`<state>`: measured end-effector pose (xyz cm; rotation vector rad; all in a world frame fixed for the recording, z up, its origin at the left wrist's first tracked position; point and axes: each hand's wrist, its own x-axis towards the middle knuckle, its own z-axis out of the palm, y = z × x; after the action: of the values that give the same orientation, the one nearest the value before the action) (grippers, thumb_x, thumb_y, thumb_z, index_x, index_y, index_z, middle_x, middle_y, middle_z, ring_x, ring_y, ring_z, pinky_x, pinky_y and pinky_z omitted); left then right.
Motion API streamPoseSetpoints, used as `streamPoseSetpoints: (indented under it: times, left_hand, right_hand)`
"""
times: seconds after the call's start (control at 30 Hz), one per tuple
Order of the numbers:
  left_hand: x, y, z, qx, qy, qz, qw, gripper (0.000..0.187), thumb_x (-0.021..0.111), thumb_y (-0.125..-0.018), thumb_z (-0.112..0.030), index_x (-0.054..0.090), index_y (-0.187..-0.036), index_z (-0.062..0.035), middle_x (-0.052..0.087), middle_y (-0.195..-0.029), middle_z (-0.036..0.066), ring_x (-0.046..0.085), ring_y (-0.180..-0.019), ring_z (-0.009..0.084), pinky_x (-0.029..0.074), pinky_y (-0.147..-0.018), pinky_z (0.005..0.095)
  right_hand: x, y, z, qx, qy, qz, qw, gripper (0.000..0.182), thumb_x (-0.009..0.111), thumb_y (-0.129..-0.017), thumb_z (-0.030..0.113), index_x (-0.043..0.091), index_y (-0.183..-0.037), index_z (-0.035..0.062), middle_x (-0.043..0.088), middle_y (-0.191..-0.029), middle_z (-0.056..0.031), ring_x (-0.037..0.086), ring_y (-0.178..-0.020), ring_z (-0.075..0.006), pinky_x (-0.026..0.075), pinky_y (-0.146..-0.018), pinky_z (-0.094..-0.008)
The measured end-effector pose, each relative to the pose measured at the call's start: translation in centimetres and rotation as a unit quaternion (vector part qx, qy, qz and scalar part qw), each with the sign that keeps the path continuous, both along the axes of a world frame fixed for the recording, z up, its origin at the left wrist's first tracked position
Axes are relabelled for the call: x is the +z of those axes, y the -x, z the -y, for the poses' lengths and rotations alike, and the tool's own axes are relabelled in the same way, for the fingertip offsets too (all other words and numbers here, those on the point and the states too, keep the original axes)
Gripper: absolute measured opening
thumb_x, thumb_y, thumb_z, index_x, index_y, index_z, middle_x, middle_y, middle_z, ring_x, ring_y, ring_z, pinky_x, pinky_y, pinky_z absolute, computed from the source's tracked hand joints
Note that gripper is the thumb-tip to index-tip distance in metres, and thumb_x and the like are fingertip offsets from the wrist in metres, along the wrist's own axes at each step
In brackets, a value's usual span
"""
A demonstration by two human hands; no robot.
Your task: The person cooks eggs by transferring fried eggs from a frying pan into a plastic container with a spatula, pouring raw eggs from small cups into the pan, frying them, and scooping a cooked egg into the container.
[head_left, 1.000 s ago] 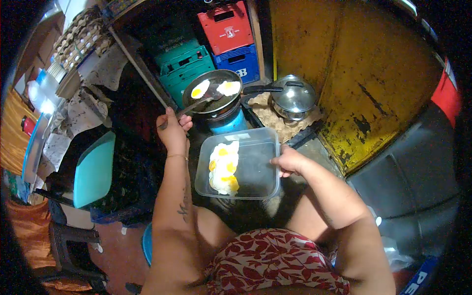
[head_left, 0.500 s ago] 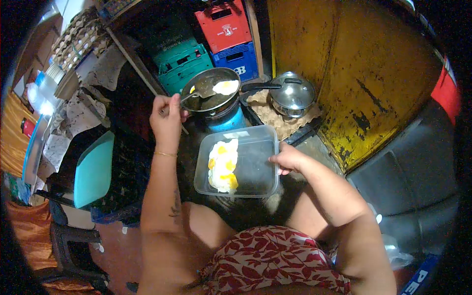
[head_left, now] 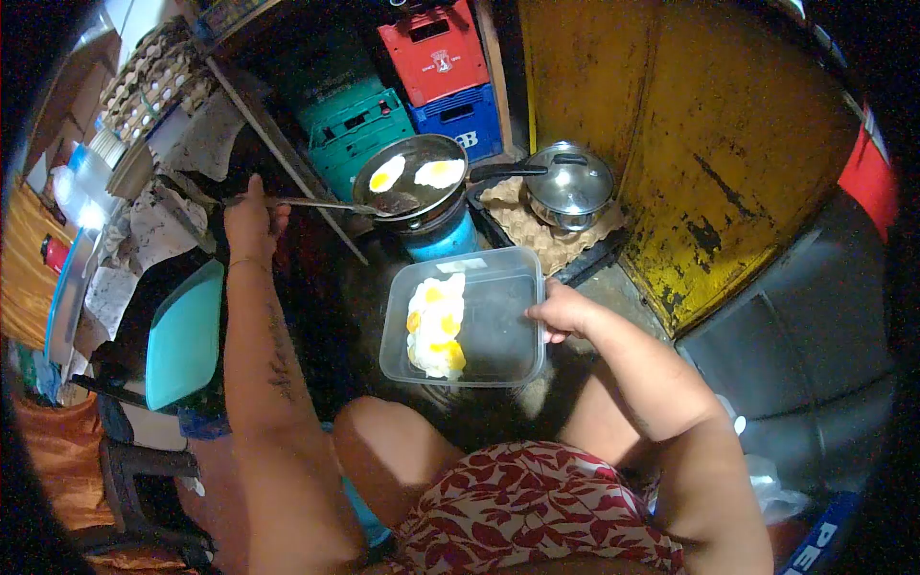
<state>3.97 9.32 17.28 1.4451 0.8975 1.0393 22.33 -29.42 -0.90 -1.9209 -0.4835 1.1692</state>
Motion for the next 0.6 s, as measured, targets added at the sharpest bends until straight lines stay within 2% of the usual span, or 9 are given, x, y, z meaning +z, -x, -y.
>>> streamPoseSetpoints:
  times: [0.17,0.3,0.37,0.57,0.6]
  left_hand:
    - [-2.8,-1.5,2.0,-0.016,0.045,0.062,0.997,0.033,0.056,-0.095,-0.032,0.05,-0.093,0.0002,0.062,-0.069,0.014,0.06,-0.049,0.0204,0.047,-0.038,0.0286]
    - [-5.9,-3.0,2.1,0.043,0.071,0.078,0.994,0.034,0.054,-0.096,-0.031,0.049,-0.099,0.0022,0.061,-0.075,0.016,0.061,-0.049,0.0224,0.048,-0.038,0.0292]
    - [-6.8,-3.0,2.9,0.021,0.095,0.156,0.983,0.034,0.054,-0.096,-0.031,0.048,-0.101,0.002,0.06,-0.074,0.015,0.061,-0.049,0.0223,0.049,-0.037,0.0288]
    - [-8.3,-4.0,4.4,0.032,0.085,0.144,0.985,0.032,0.052,-0.097,-0.031,0.046,-0.102,-0.0003,0.06,-0.073,0.015,0.06,-0.046,0.0206,0.048,-0.037,0.0281]
    - [-8.1,-4.6,5.1,0.061,0.108,0.129,0.984,0.034,0.048,-0.098,-0.035,0.047,-0.103,-0.0015,0.061,-0.07,0.015,0.059,-0.046,0.0195,0.048,-0.037,0.0269]
  right_hand:
    - [0.4,0.0,-0.2,0.0,0.011,0.003,1.0,0.045,0.065,-0.084,0.011,0.042,-0.12,-0.0039,0.062,-0.072,-0.012,0.059,-0.046,-0.0164,0.045,-0.033,-0.0275]
    - [0.3,-0.1,-0.2,0.006,0.007,-0.002,1.0,0.048,0.065,-0.084,0.013,0.04,-0.122,-0.0042,0.063,-0.076,-0.0123,0.059,-0.048,-0.0156,0.046,-0.034,-0.0266]
    - [1.1,0.2,0.0,0.004,0.008,0.005,1.0,0.05,0.065,-0.084,0.013,0.039,-0.123,-0.0039,0.063,-0.077,-0.0124,0.059,-0.048,-0.0155,0.046,-0.035,-0.0264]
    - [1.2,0.3,0.0,0.028,0.023,0.013,0.999,0.054,0.066,-0.084,0.015,0.036,-0.125,-0.0024,0.063,-0.078,-0.0123,0.061,-0.052,-0.0153,0.048,-0.037,-0.0264]
    - [1.5,0.2,0.0,0.028,0.037,0.012,0.999,0.054,0.066,-0.084,0.015,0.036,-0.126,-0.002,0.063,-0.078,-0.0122,0.061,-0.053,-0.0153,0.049,-0.038,-0.0267]
